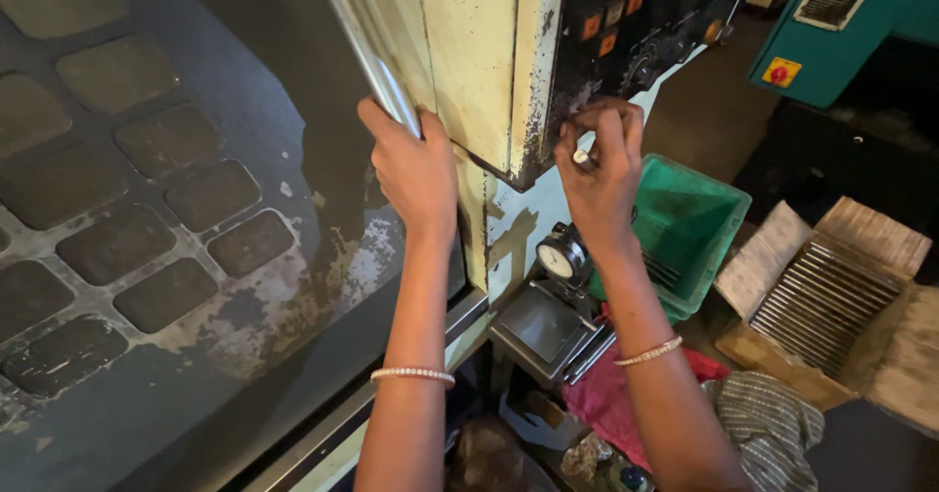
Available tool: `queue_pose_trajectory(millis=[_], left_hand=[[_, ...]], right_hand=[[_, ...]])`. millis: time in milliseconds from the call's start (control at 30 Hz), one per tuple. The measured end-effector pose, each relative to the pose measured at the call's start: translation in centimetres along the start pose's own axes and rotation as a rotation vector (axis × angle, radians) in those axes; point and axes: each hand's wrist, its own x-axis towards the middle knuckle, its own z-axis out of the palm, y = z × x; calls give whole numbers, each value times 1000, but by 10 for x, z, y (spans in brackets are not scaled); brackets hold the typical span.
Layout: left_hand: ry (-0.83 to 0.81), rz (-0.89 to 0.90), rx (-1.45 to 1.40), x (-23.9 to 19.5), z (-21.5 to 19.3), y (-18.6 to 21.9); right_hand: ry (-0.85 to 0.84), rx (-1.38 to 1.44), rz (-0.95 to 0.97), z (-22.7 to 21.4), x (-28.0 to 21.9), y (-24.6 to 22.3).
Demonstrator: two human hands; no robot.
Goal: The person repeatedly rubs a metal rod against a textured metal surface, then opens a machine door to place the rod inside, closes the door, and repeats the process with another rod. The person also uses a small square block to rub the rod before placing it in the machine.
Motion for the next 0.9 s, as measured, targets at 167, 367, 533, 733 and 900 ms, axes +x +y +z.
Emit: queue_pose_trajectory(millis=[167, 367, 533, 733, 900], left_hand=[[52, 108, -26, -10, 1, -7], [52, 109, 22, -11, 5, -16], [102, 247, 3, -20, 6, -30], [166, 246, 121, -24, 14, -38], [168, 318, 71, -22, 14, -42]], right_hand=[[-18, -8, -9, -4, 3, -7], [-81, -226, 22, -27, -2, -38], [-482, 82, 256, -51, -19, -55], [-754, 456, 450, -44, -69, -52], [-820, 531, 613, -45, -125, -40]])
